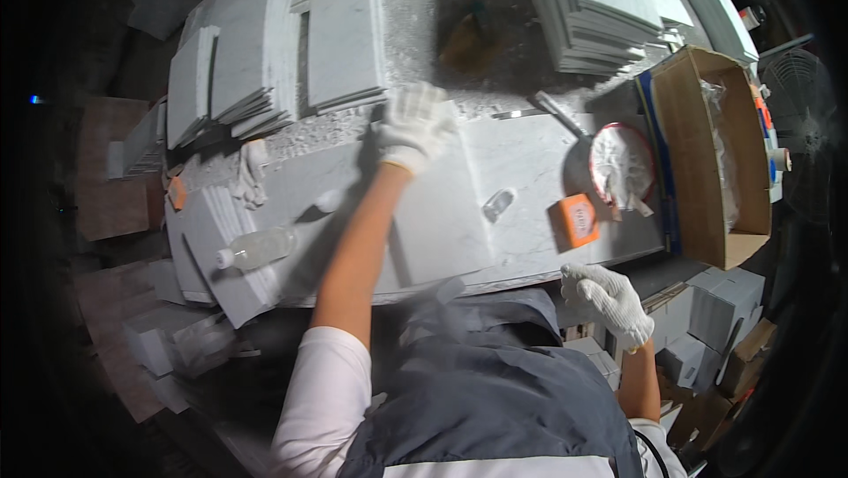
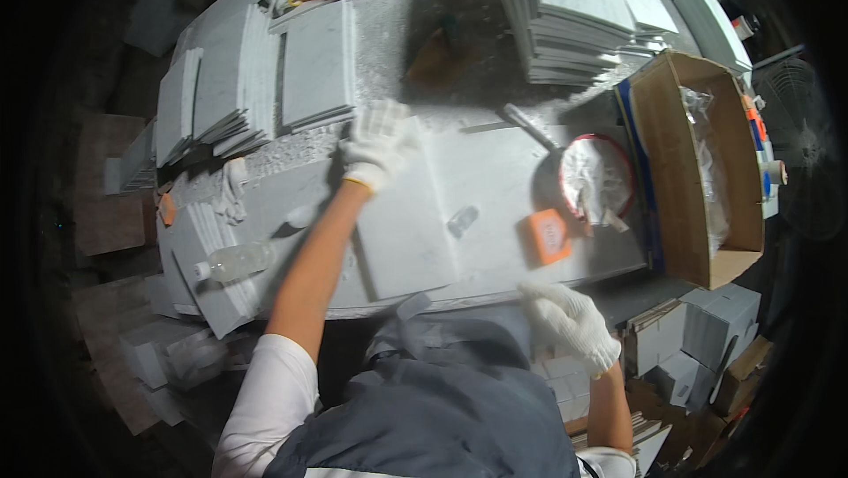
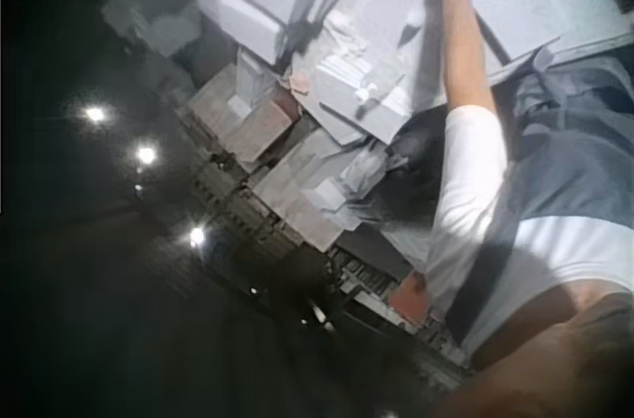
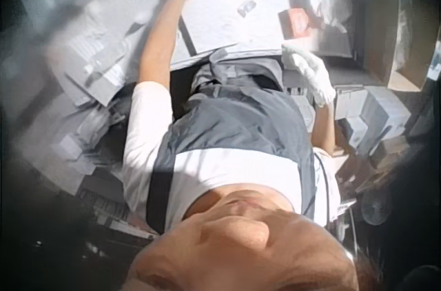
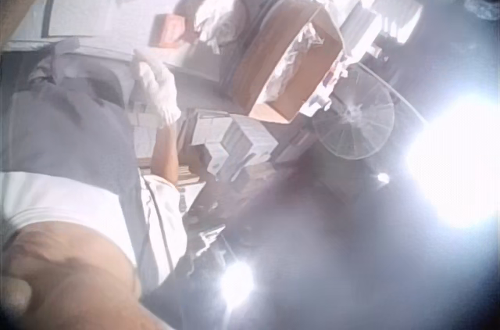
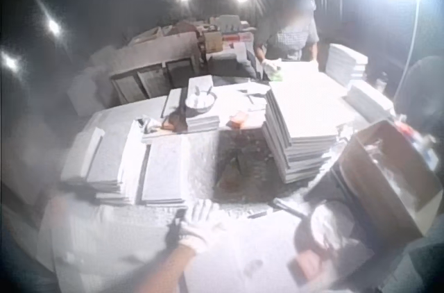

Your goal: The person scrapes the surface of a white rectangular tile with a metal scraper, removing small fragments. They repeatedly lift and place the tile, continuing to scrape different areas. A second person is visible across the table handling similar tiles.

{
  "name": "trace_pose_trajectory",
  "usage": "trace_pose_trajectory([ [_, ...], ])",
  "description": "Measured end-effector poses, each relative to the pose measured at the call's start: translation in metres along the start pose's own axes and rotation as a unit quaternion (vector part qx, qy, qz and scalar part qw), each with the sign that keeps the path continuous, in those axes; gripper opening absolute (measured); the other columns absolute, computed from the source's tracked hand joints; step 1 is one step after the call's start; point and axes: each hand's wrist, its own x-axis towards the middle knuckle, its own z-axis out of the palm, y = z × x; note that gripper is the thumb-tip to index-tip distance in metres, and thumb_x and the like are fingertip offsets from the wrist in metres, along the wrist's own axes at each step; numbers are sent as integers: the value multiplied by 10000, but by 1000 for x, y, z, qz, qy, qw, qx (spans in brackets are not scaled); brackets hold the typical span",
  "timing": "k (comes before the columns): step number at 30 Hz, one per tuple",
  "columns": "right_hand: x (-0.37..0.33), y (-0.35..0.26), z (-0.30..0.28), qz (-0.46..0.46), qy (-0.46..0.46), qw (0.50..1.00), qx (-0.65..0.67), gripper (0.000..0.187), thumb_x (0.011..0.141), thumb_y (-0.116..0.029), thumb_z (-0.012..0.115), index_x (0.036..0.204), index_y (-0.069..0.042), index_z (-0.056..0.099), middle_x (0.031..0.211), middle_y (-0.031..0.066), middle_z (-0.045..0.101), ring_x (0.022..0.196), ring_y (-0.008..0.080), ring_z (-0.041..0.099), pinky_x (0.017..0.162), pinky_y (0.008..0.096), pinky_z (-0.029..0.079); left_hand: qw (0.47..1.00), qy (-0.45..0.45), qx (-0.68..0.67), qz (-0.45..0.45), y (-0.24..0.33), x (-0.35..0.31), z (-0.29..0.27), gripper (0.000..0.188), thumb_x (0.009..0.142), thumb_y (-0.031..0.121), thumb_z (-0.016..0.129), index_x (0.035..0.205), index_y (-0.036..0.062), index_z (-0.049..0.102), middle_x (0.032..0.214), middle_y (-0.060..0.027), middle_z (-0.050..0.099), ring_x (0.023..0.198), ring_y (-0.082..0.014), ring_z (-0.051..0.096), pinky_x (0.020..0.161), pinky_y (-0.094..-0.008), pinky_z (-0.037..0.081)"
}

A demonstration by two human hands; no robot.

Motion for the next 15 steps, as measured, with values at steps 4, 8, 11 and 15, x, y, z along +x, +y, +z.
trace_pose_trajectory([
  [4, 7, 32, 49, 5, 16, 999, 52, 515, 1011, -385, 663, 1343, 8, 643, 1028, 76, 718, 818, 122, 677, 649, 257, 542, 979, -98, -2, 180, 75, -56, -39, 603, 1056, 405, 344, 1528, 39, 427, 1598, -216, 395, 1526, -308, 305, 1262, -483, 184],
  [8, 11, 51, 67, 26, 50, 996, 71, 421, 1025, -244, 656, 1353, 18, 640, 1090, 90, 728, 964, 151, 677, 896, 305, 544, 930, -207, -149, 266, 87, -83, -88, 601, 1054, 379, 340, 1521, 12, 431, 1579, -296, 385, 1517, -283, 326, 1255, -506, 204],
  [11, 18, 58, 69, -1, 31, 993, 112, 411, 1018, -247, 655, 1350, -5, 653, 1113, 66, 737, 970, 141, 672, 887, 292, 540, 909, -393, 26, 136, 50, -32, -74, 685, 1038, 438, 356, 1598, 48, 298, 1675, -210, 253, 1554, -303, 249, 1276, -503, 138],
  [15, 28, 68, 71, 4, 67, 995, 67, 439, 1004, -269, 673, 1352, -3, 651, 1120, 73, 734, 1006, 148, 663, 933, 304, 521, 920, -85, 362, 120, -38, -32, -25, 714, 1033, 525, 334, 1626, 134, 267, 1713, -121, 196, 1576, -327, 189, 1279, -520, 106],
])
